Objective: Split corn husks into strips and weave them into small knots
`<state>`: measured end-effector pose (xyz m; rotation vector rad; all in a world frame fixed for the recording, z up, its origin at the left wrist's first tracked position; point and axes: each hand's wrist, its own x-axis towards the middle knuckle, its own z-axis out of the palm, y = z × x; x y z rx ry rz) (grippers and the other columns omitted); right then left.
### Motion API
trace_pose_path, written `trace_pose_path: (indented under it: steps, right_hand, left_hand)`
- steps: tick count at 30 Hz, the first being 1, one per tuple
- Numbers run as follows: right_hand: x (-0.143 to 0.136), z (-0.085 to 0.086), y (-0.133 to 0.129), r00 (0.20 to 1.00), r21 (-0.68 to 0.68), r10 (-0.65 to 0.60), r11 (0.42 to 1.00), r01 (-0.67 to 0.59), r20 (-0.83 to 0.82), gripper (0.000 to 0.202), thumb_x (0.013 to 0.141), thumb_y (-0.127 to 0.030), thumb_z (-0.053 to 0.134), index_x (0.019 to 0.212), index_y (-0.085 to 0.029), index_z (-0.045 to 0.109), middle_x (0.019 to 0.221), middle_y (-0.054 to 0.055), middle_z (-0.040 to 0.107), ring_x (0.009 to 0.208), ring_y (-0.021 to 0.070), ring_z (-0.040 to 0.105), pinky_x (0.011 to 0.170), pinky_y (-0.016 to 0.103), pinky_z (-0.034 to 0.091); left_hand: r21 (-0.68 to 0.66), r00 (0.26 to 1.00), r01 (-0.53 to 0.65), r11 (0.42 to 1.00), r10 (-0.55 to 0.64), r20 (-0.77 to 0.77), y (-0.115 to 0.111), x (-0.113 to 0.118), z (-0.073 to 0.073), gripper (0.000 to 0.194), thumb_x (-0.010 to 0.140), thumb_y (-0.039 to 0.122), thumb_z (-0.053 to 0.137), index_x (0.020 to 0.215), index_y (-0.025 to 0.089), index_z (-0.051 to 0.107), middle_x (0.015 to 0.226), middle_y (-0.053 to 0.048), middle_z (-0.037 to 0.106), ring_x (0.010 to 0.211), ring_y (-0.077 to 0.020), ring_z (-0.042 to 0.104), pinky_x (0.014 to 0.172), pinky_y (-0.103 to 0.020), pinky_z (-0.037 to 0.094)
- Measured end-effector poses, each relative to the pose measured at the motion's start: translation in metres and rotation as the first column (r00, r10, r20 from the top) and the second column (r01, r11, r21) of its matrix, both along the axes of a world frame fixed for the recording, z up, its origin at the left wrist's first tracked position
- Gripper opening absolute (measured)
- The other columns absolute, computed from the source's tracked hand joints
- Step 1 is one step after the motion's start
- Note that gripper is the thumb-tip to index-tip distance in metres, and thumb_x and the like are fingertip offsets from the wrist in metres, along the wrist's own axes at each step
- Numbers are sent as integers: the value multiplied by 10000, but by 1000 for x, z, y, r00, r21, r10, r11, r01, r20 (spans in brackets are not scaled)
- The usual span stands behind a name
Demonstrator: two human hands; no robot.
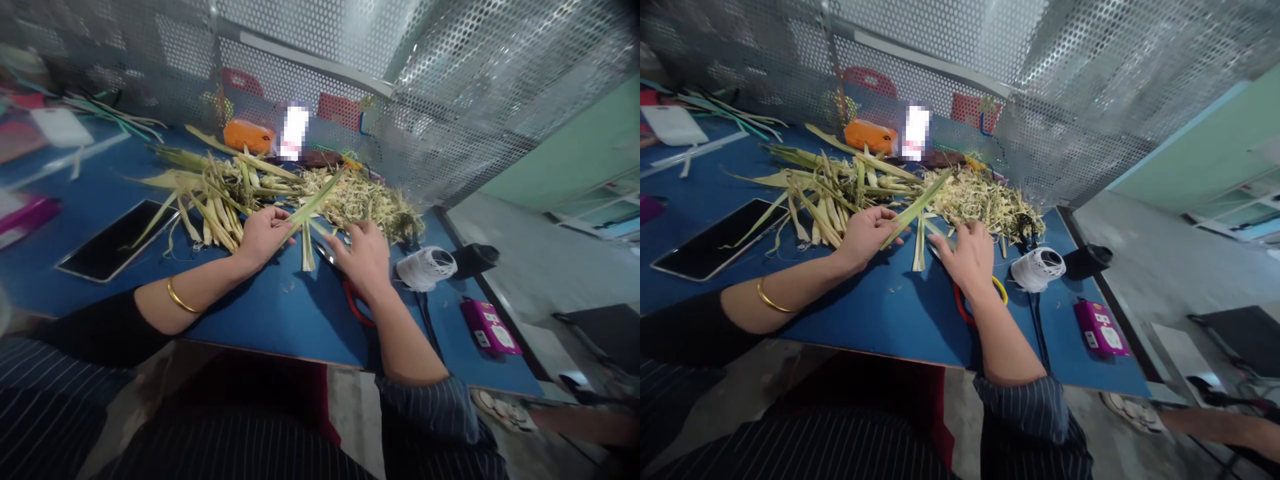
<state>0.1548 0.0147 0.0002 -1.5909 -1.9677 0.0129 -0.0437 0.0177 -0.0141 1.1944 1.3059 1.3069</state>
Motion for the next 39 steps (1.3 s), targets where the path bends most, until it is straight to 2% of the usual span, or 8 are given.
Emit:
trace_pose_path:
  steps: [3,7,14,19,24,29,33,39]
  right_hand:
    - [-14,-5,-3,913,-32,124,989,-148,-388,413,787,-587,597,905,-195,652,902,75,654,816,203,582,747,344,448]
    - [-29,-15,-4,582,-242,37,887,-394,-813,352,716,-524,686,792,-188,614,674,-2,619,598,140,561,527,263,439]
    - [-23,-9,-8,436,-205,23,860,-468,-899,166,683,-323,719,756,-194,644,659,-13,644,625,120,597,551,234,458]
    - [-24,-13,-7,340,-190,-19,859,-475,-940,130,696,-296,688,724,-185,627,616,-25,622,548,95,563,516,221,430]
    - [-25,-17,-5,387,-190,-13,886,-422,-922,150,726,-318,653,682,-184,601,562,-39,586,498,81,527,510,222,422]
    - [-25,-17,-7,528,-180,6,936,-301,-849,146,725,-268,625,622,-192,555,526,-39,584,490,100,541,532,245,451]
    - [-25,-18,-7,603,-179,22,946,-271,-797,188,743,-307,632,611,-197,555,518,-30,581,487,116,547,527,259,442]
    - [-26,-18,-7,507,-132,129,884,-448,-852,165,754,-372,651,735,-210,623,612,-28,595,561,124,548,588,283,473]
  left_hand:
    - [55,996,43,998,-38,-81,-7,6,-4,197,741,323,678,824,167,591,703,-25,683,613,-159,671,516,-221,465]
    - [96,980,142,985,-126,-155,-15,13,-5,173,717,302,691,712,161,591,639,7,624,589,-121,592,532,-216,425]
    - [-172,933,281,944,-226,280,-16,11,4,209,664,287,736,606,155,585,570,7,570,486,-86,480,472,-221,379]
    - [-198,899,388,900,-322,298,-16,11,2,221,701,341,720,682,132,649,625,-29,603,523,-103,507,494,-238,408]
    - [100,985,173,980,-171,-25,-17,10,2,344,673,415,757,854,161,612,813,-25,632,720,-137,574,686,-262,465]
    - [487,856,193,852,97,-508,-23,8,9,271,662,355,774,787,193,598,922,-49,598,902,-200,553,813,-315,448]
    - [502,765,284,817,123,-632,-26,9,7,65,782,236,645,823,208,688,894,-47,602,875,-192,562,792,-312,431]
    - [397,854,190,898,48,-518,-19,8,2,112,773,288,650,814,186,672,832,-33,645,811,-170,581,735,-282,445]
